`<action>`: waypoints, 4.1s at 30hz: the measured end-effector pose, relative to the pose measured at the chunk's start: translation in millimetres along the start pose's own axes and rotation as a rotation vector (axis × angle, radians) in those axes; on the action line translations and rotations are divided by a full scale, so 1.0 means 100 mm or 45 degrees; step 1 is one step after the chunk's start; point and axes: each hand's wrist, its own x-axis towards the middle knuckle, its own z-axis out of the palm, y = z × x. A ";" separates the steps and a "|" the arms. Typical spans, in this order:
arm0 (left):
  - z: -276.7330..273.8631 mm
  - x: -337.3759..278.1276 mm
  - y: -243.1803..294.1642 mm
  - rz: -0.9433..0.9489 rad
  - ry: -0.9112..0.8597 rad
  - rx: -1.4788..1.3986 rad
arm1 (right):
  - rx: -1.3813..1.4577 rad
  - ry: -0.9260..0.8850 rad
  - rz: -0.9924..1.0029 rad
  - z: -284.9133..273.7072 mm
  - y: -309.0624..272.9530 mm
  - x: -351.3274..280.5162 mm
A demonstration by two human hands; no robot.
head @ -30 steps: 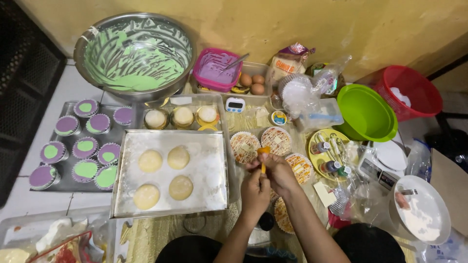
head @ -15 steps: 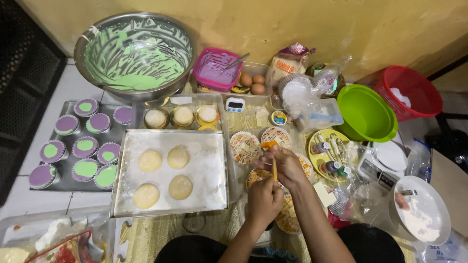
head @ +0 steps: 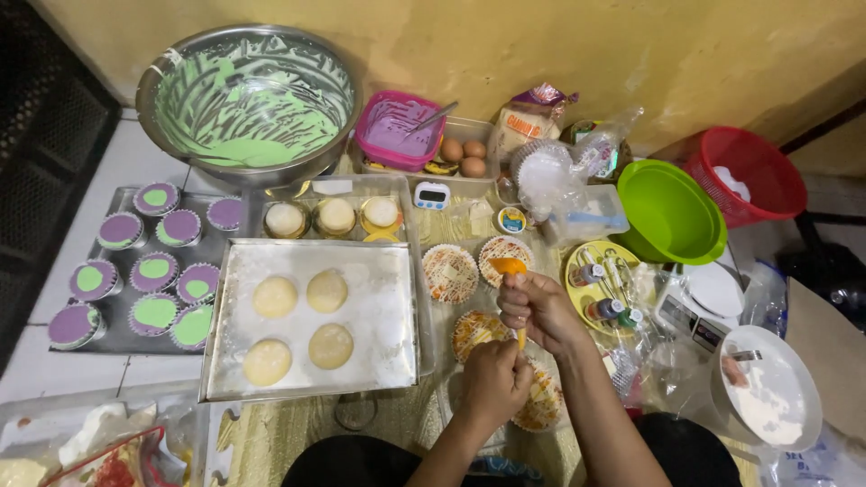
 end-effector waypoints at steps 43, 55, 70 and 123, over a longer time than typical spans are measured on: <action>-1.31 0.26 -0.46 -0.954 0.763 -1.209 | -2.381 0.258 0.437 -0.25 0.30 0.83; -1.23 0.26 -0.71 -1.178 0.845 -1.480 | -2.206 0.170 0.346 -0.01 0.55 1.16; -1.26 0.27 -0.64 -1.134 0.855 -1.541 | -2.769 -0.021 0.305 -0.17 0.89 1.36; -1.26 0.26 -0.65 -1.067 0.818 -1.484 | -2.627 -0.072 0.388 0.20 0.67 0.85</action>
